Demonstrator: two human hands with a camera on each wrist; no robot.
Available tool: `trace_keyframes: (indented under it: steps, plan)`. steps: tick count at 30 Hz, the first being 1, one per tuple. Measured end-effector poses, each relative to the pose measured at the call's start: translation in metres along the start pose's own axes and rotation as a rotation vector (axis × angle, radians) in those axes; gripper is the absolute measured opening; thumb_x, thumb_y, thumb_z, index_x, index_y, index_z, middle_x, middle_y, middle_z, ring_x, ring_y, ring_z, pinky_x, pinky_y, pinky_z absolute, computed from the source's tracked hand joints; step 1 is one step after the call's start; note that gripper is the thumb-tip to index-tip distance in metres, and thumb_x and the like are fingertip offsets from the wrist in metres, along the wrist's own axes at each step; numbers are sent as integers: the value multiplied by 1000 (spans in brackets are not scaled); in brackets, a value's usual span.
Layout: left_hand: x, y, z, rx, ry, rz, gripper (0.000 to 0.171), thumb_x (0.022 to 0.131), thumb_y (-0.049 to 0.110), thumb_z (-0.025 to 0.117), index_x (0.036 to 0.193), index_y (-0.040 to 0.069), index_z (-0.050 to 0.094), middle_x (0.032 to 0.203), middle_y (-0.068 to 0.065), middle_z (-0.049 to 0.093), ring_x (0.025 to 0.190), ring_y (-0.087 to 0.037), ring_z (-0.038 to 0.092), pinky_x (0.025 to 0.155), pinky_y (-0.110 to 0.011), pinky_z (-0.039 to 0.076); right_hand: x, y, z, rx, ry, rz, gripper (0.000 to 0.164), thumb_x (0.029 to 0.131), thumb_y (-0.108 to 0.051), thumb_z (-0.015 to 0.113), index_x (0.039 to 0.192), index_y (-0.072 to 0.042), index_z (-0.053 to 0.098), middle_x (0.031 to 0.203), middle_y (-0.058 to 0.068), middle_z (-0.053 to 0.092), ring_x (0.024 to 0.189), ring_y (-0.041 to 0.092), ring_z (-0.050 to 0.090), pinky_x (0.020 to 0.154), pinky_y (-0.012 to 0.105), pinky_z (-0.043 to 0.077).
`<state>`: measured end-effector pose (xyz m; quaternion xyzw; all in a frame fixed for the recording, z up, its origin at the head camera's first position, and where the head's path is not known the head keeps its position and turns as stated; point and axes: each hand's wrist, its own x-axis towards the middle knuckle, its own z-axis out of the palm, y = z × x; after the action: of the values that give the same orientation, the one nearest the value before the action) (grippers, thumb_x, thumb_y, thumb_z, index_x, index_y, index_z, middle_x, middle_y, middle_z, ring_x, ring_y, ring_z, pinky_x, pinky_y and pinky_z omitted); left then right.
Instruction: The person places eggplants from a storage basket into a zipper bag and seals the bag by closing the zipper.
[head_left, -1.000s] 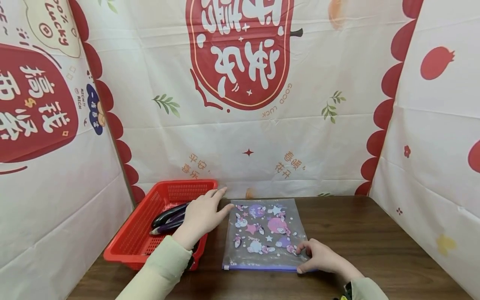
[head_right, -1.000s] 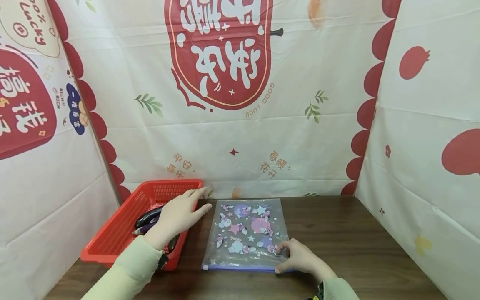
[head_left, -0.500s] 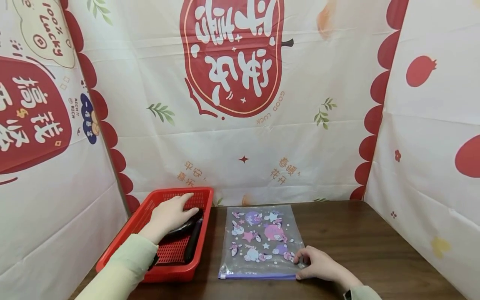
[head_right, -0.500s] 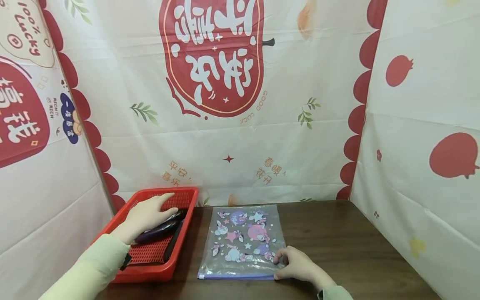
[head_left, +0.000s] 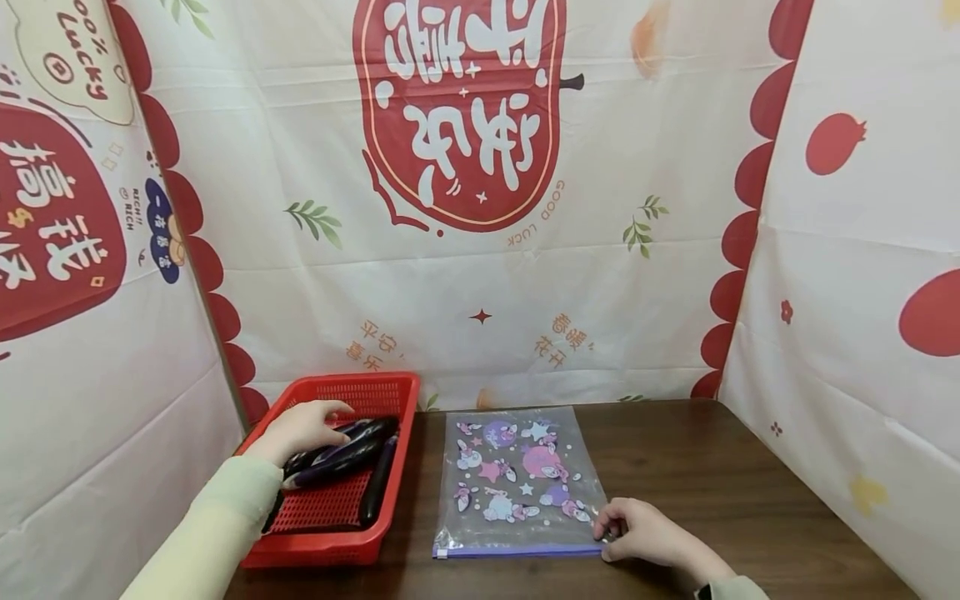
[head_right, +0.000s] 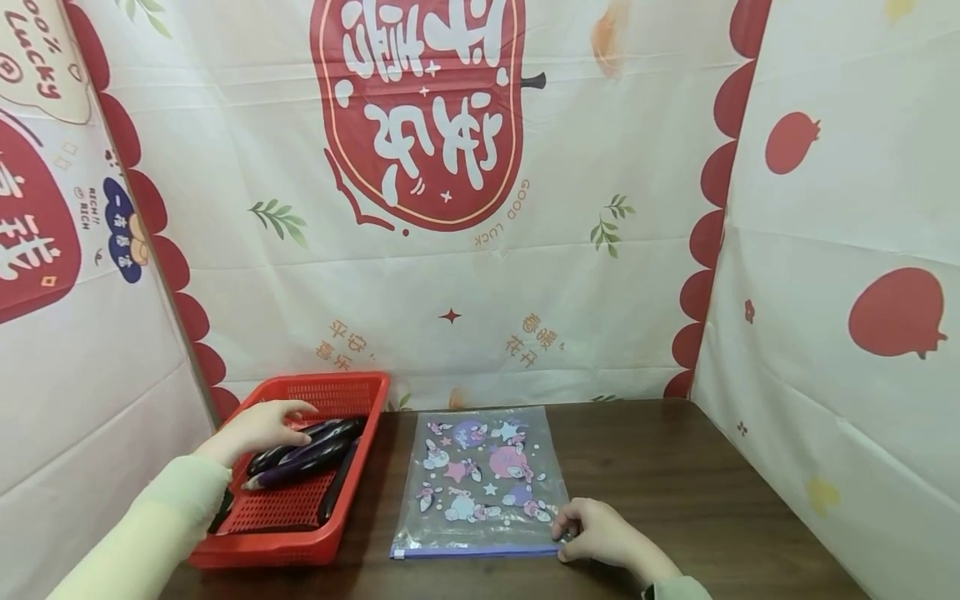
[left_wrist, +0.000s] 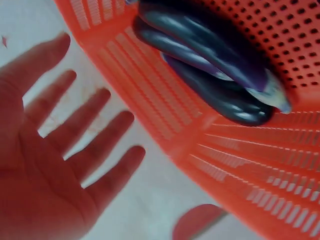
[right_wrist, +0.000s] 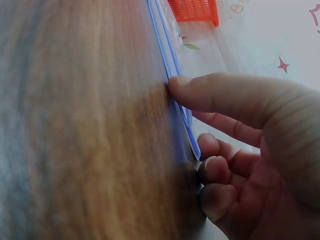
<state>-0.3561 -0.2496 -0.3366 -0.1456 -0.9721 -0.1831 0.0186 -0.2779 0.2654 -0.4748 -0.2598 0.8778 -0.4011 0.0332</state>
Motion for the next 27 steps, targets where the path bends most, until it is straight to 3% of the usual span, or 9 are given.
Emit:
trace_keyframes:
  steps: [4, 8, 18, 24, 27]
  plan:
    - [1, -14, 1, -86, -43, 38, 46, 79, 20, 79, 118, 2, 64, 109, -18, 65, 103, -37, 59, 87, -53, 46, 0, 1, -1, 2, 9, -1, 20, 68, -14, 82, 82, -13, 67, 76, -5, 54, 70, 6, 49, 61, 24, 38]
    - [0, -24, 6, -112, -65, 22, 39, 77, 12, 78, 112, 1, 66, 106, -19, 65, 102, -38, 60, 86, -52, 47, -1, 5, 4, 42, 14, -31, 15, 70, -8, 79, 80, -9, 67, 76, -2, 56, 68, 3, 50, 60, 23, 41]
    - [3, -43, 19, 39, -137, -42, 34, 75, 13, 80, 105, 1, 68, 108, -20, 63, 97, -35, 60, 81, -51, 48, 0, 7, 12, 39, 28, -46, 8, 73, -10, 75, 75, -12, 68, 76, -9, 56, 68, 2, 50, 59, 23, 41]
    - [-1, -56, 23, 0, -199, -144, 39, 75, 11, 80, 108, -2, 65, 111, -20, 61, 94, -31, 58, 78, -47, 49, 2, 4, 14, 55, 34, -40, 7, 74, -11, 75, 75, -11, 67, 75, -11, 56, 70, 2, 50, 60, 23, 41]
    - [-1, -59, 24, 5, -217, -166, 36, 75, 11, 80, 105, -1, 64, 100, -15, 60, 84, -27, 55, 74, -44, 49, 1, 3, 13, 78, 41, -36, 7, 75, -10, 74, 75, -9, 67, 75, -10, 56, 70, 1, 50, 60, 23, 41]
